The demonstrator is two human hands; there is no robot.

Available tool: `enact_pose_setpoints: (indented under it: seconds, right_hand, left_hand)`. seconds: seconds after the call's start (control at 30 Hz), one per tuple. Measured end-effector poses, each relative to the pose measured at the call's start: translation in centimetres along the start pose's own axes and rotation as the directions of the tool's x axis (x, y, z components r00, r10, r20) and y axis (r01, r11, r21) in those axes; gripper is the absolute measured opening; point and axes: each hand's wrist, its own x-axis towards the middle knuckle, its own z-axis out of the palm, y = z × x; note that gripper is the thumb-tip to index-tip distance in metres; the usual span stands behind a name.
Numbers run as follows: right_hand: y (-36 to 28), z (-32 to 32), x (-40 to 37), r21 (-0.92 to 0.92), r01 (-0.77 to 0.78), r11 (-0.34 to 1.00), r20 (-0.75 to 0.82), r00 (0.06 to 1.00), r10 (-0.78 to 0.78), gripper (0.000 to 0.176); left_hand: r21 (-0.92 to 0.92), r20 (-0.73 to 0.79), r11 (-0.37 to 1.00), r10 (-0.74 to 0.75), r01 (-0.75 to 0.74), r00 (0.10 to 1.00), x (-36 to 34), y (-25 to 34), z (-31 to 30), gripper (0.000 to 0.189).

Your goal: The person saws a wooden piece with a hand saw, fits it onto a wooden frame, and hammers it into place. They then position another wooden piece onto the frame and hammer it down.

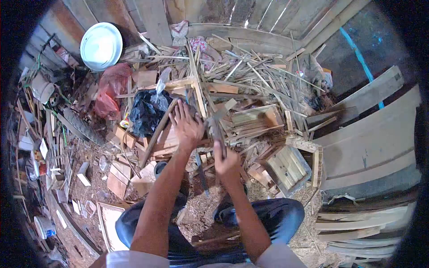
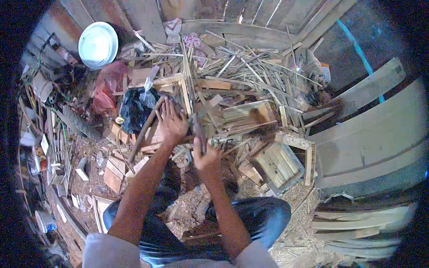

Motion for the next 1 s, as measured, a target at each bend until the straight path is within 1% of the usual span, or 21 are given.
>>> enact_pose_setpoints:
  seconds: [0.03,0.07,0.13,0.17,0.2,0.23,0.27,0.3,0.37,0.4,0.47,0.5,0.57,0.6,0.7,0.73,0.8,0.83,0.9,0.93,1.0]
  right_hand:
    - [-0.1,-0.6,-2.0,-0.006,0.177,0.984,-0.156,0.972,-0.176,0.037]
    - [0.7,-1.1,-4.4,-0.05,0.344,0.937,-0.294,0.892,-0.343,0.039]
    - [6.3,-0.7,-10.4,-0.015,0.307,0.952,-0.307,0.904,-0.296,0.043]
    - [5.2,-1.0,-9.5,-0.015,0.319,0.948,-0.299,0.903,-0.308,0.043]
    - [3.1,-1.2,-9.0,0.034,0.138,0.99,-0.213,0.969,-0.127,0.044]
    - [1.4,-1.4,-7.7,0.061,-0.056,0.997,-0.124,0.99,0.063,0.045]
    - [1.7,0.0,-3.3,0.144,0.183,0.973,-0.213,0.965,-0.15,0.046]
    - [1.9,0.3,-1.7,0.147,0.183,0.972,-0.217,0.965,-0.148,0.046]
    - [1.5,0.7,0.1,-0.138,0.284,0.949,-0.096,0.95,-0.298,0.046]
    - [0.6,-0.6,-3.2,0.056,0.121,0.991,-0.113,0.987,-0.114,0.044]
    - [4.5,-1.6,-9.4,-0.024,0.3,0.954,-0.282,0.913,-0.294,0.044]
    - [4.3,-1.7,-8.4,-0.025,0.315,0.949,-0.273,0.911,-0.309,0.044]
    - [4.2,-1.4,-8.2,-0.099,0.162,0.982,-0.196,0.964,-0.179,0.035]
    - [3.4,-1.9,-6.5,-0.106,0.154,0.982,-0.2,0.965,-0.173,0.035]
    - [-0.8,-1.0,0.7,-0.053,0.059,0.997,0.105,0.993,-0.054,0.037]
    - [-0.6,-0.9,-1.9,-0.123,0.091,0.988,-0.088,0.991,-0.102,0.037]
    - [1.4,-2.0,-8.5,0.119,0.187,0.975,-0.281,0.948,-0.148,0.038]
    - [1.9,-2.1,-8.4,0.116,0.202,0.973,-0.273,0.948,-0.164,0.038]
    - [3.1,-1.9,-9.1,0.051,-0.015,0.999,-0.152,0.988,0.022,0.038]
    - [0.0,-1.8,-5.5,-0.025,0.05,0.998,-0.194,0.98,-0.054,0.038]
    - [-0.6,-0.3,1.4,-0.098,-0.028,0.995,-0.011,1.0,0.027,0.039]
  left_hand:
    - [-0.003,0.01,1.0,-0.005,0.005,1.0,0.2,0.1,-0.1,0.062]
    - [-0.012,0.024,1.0,-0.022,0.023,0.999,-0.1,0.2,0.1,0.063]
    - [-0.016,0.021,0.999,-0.036,0.036,0.999,-0.2,0.3,0.5,0.063]
    - [-0.006,0.023,0.999,-0.038,0.038,0.999,-0.1,0.1,0.5,0.063]
    - [-0.013,-0.006,1.0,-0.026,0.026,1.0,-0.1,0.0,0.6,0.064]
    - [-0.015,0.008,1.0,-0.016,0.016,1.0,-0.4,0.0,0.7,0.064]
    - [-0.019,0.007,1.0,-0.014,0.014,1.0,-0.3,0.1,0.8,0.064]
    - [-0.015,0.0,1.0,-0.012,0.012,1.0,-0.2,-0.1,0.7,0.064]
    - [0.017,0.049,0.999,-0.032,0.032,0.998,0.3,0.4,0.1,0.065]
    - [0.004,0.069,0.999,-0.04,0.04,0.997,0.3,0.5,-0.1,0.065]
    - [-0.005,0.045,0.999,-0.048,0.048,0.998,0.0,0.2,0.4,0.065]
    - [-0.007,0.04,0.999,-0.034,0.034,0.999,0.0,0.1,0.3,0.064]
    - [0.031,0.046,0.999,-0.022,0.021,0.999,0.0,0.2,0.1,0.064]
    - [0.011,0.03,1.0,-0.02,0.02,0.999,-0.1,0.2,0.4,0.064]
    - [0.019,0.058,0.999,-0.042,0.041,0.997,0.2,0.2,-0.3,0.064]
    - [0.015,0.055,0.999,-0.041,0.041,0.998,0.2,0.3,0.0,0.065]
    - [0.029,0.059,0.999,-0.047,0.045,0.997,0.1,0.2,0.5,0.065]
    - [0.028,0.046,0.998,-0.059,0.058,0.997,0.6,0.3,0.4,0.065]
    - [0.009,0.034,1.0,-0.029,0.028,0.999,0.1,0.1,0.4,0.065]
    - [0.045,0.033,0.999,-0.01,0.009,0.999,-0.1,0.1,0.5,0.066]
    - [0.031,0.035,0.999,-0.021,0.02,0.999,-0.3,0.2,0.9,0.066]
